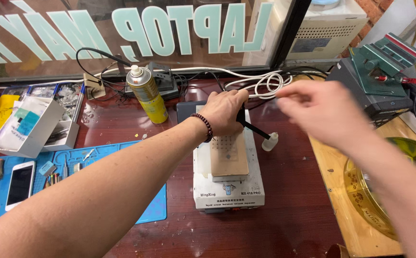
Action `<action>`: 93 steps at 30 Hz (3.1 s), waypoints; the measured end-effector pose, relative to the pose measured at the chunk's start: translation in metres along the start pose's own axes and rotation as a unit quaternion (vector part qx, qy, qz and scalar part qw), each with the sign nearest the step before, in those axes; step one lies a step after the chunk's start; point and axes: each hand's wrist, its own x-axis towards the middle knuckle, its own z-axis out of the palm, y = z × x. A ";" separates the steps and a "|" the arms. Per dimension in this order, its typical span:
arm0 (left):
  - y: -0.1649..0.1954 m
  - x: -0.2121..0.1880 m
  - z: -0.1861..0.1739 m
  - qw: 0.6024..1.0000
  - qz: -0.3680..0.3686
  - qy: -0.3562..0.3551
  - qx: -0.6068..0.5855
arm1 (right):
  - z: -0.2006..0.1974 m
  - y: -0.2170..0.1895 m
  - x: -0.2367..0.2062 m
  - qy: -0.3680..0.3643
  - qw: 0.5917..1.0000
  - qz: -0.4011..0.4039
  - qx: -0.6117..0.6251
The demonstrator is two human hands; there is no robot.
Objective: The person removes a SIM tray from a black smartphone, then uses a small bottle to apply liquid along the phone's edges. They pry open the back cover with a metal tool, separate the back housing, and use a heated screwdriver to work on the back cover and internal components.
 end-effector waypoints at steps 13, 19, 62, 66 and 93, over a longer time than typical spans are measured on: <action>-0.002 -0.003 0.002 1.000 0.020 0.021 -0.001 | -0.078 0.018 0.024 0.097 0.985 0.063 0.129; -0.002 -0.004 0.003 0.999 0.030 0.034 -0.010 | -0.097 0.028 0.034 0.094 0.988 0.064 0.100; -0.017 -0.001 0.026 0.993 0.082 0.080 -0.023 | 0.113 0.047 0.018 -0.045 0.999 -0.012 0.015; -0.017 0.000 0.024 0.996 0.067 0.062 -0.019 | 0.115 0.048 0.021 -0.036 0.999 -0.030 0.018; -0.003 -0.011 0.013 0.997 0.041 0.070 0.015 | 0.114 0.042 0.022 -0.060 0.982 0.062 0.167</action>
